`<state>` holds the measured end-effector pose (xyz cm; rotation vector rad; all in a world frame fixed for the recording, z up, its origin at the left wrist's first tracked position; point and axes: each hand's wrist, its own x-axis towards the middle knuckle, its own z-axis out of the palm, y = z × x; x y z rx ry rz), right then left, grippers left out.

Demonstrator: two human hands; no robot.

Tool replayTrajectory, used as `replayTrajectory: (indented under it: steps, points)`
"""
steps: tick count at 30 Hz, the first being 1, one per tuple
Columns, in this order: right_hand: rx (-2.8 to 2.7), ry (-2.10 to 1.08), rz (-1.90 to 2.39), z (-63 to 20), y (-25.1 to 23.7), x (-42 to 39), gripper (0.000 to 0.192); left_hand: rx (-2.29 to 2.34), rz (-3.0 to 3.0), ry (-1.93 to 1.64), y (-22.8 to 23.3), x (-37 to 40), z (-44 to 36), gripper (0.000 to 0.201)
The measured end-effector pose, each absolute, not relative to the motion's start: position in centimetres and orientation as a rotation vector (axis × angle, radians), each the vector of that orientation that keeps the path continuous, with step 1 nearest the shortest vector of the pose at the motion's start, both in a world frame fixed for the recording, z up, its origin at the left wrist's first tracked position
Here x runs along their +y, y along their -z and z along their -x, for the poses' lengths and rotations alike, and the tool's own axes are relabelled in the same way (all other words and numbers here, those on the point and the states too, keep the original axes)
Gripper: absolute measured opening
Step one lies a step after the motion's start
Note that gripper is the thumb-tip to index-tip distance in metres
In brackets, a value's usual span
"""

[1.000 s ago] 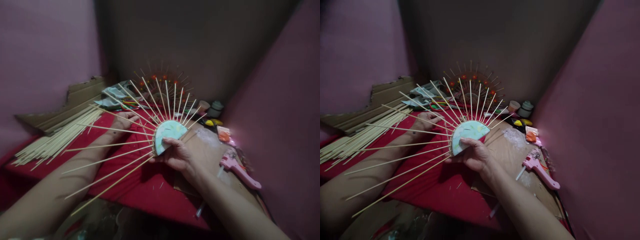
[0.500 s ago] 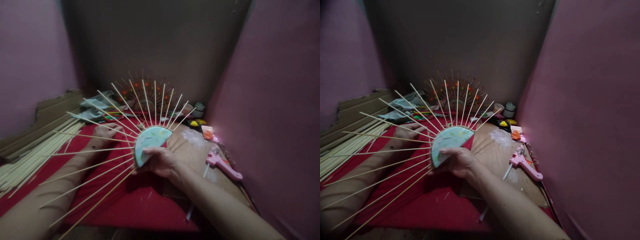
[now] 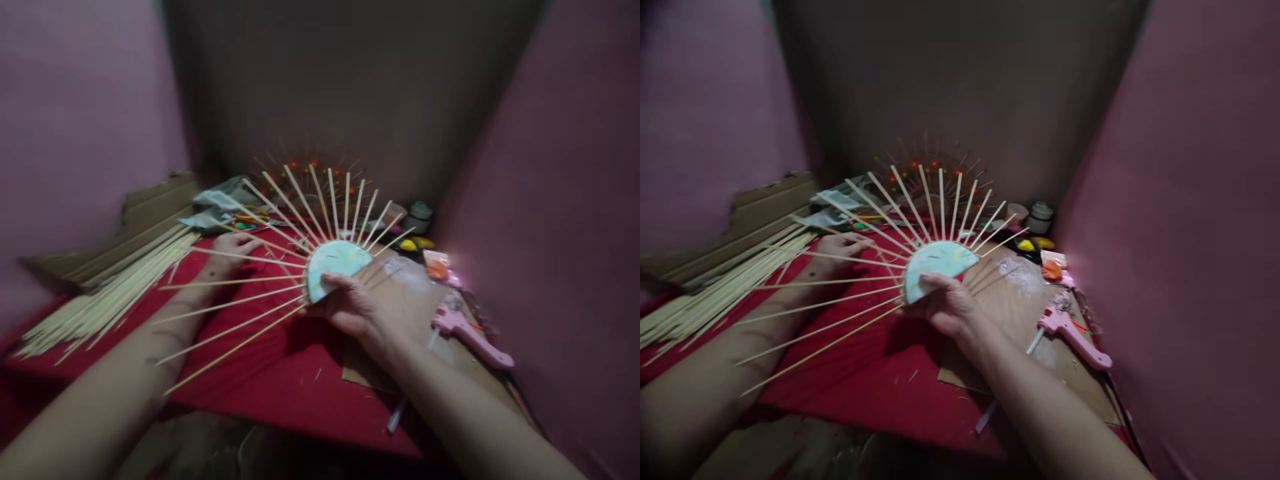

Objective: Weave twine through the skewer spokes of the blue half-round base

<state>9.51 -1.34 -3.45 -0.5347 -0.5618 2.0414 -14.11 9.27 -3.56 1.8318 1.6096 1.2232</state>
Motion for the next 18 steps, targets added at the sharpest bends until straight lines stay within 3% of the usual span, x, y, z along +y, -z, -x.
replayTrajectory:
  steps: [18]
  points:
    - [-0.498, -1.972, 0.533, -9.75, 2.95, -1.54, 0.015, 1.548, -1.714, -1.219, 3.81, 9.27, 13.78, 0.027]
